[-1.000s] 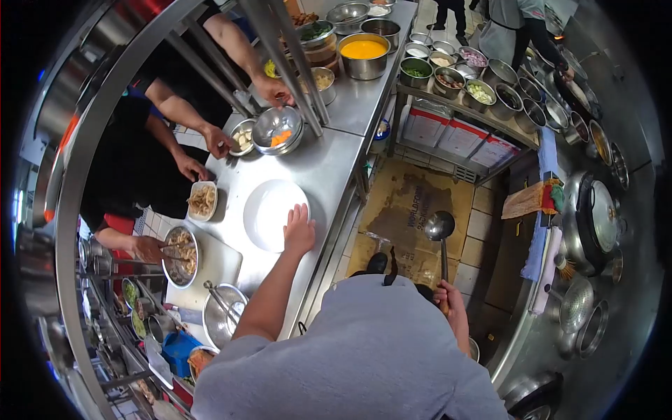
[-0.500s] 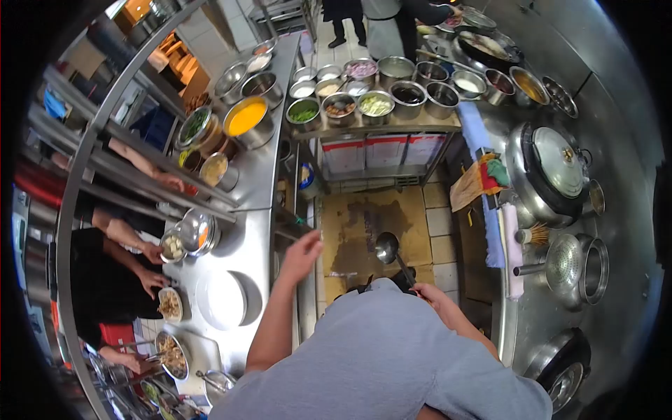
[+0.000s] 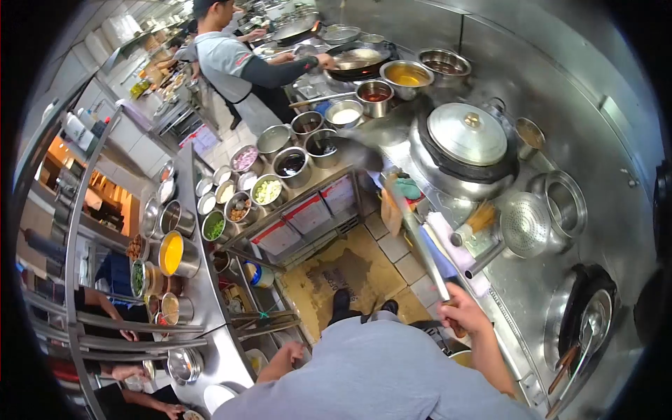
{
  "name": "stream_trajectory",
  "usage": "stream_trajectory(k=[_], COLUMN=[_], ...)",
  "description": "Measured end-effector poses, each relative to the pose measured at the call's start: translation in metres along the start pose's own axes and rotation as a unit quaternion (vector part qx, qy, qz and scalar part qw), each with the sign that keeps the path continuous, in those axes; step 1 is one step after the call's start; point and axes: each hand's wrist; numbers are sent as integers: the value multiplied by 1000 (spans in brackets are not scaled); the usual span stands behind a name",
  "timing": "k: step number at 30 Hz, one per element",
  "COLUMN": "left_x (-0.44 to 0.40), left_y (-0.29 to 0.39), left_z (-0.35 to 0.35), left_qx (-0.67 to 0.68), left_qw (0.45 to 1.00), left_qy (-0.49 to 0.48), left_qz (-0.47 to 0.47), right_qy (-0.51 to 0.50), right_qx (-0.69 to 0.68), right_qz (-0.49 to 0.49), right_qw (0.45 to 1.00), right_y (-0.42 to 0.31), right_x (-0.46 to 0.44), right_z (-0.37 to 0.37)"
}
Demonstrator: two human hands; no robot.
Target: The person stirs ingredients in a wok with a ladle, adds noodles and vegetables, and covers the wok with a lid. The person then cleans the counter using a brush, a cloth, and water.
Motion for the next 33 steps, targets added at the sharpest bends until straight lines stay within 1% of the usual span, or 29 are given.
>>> stream_trajectory(k=[2,3,4,5,6,7,8,9,10,11,13,14,15,16,17,18,19,20,21,22,23,24,26,27,28,29,30,32,33], left_x=[-60,-45,-42,-47,-72,-65,-65,-77,-84,-86,-94,-90,-112,-141,-93,-131,-134,-126,-156,-158,-169,-139,-219,-212,-199,-185,-195,-234,-224], left_y=[-25,3,31,49,58,91,117,136,146,151,186,200,194,178,215,177,166,163,123,102,89,100,8,4,7,12,4,-34,-31], left_z=[29,101,156,190,210,256,284,303,315,324,337,342,331,314,339,304,302,307,277,279,277,292,269,285,306,325,335,329,336], left_qx=[-195,-196,-52,92,174,213,255,265,274,265,286,322,301,238,115,98,124,14,144,-50,-3,-7,73,78,144,211,221,318,339], left_qw=[975,980,995,984,952,950,933,926,920,926,920,921,933,949,989,978,984,987,982,967,987,995,987,987,984,974,972,947,940], left_qy=[82,17,85,152,245,225,254,268,275,260,232,170,142,131,53,104,13,8,-42,-32,-109,-81,-113,-109,-81,-52,-51,24,31], left_qz=[-64,-29,-6,12,63,28,25,-14,-55,-62,-137,-136,-137,-161,-82,-151,-128,-162,-119,-248,-117,-53,-91,-91,-72,-54,-54,-44,-35], right_qy=[174,223,283,287,356,387,422,424,479,539,599,604,600,581,599,608,639,654,675,683,686,687,699,711,722,718,715,745,740], right_qx=[98,204,122,41,66,58,46,41,57,72,265,150,216,168,110,61,114,167,215,209,209,211,224,232,241,205,214,110,-40], right_qz=[38,57,76,115,123,136,147,144,140,131,159,139,102,26,46,81,27,-27,-11,-8,-34,-59,-64,-76,-88,-97,-95,52,137], right_qw=[979,952,948,950,924,910,893,893,865,829,738,771,763,796,792,788,761,738,706,700,696,693,676,659,643,658,659,656,657], right_y=[4,13,19,5,6,18,27,29,33,38,92,79,85,73,73,74,67,57,54,54,55,57,60,62,68,87,102,134,152], right_x=[5,4,8,14,17,20,22,21,23,31,31,31,38,48,51,52,55,52,53,49,43,36,10,-4,-18,-30,-44,-68,-76], right_z=[6,19,22,13,14,24,37,42,45,49,85,65,59,48,38,29,18,10,1,-1,3,7,9,10,15,33,42,51,54])
Point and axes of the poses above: each hand's wrist, its own x-axis away from the middle knuckle, its own z-axis out of the back of the hand, y = z × x, and after that the axes turned 3 degrees about -x, right-handed
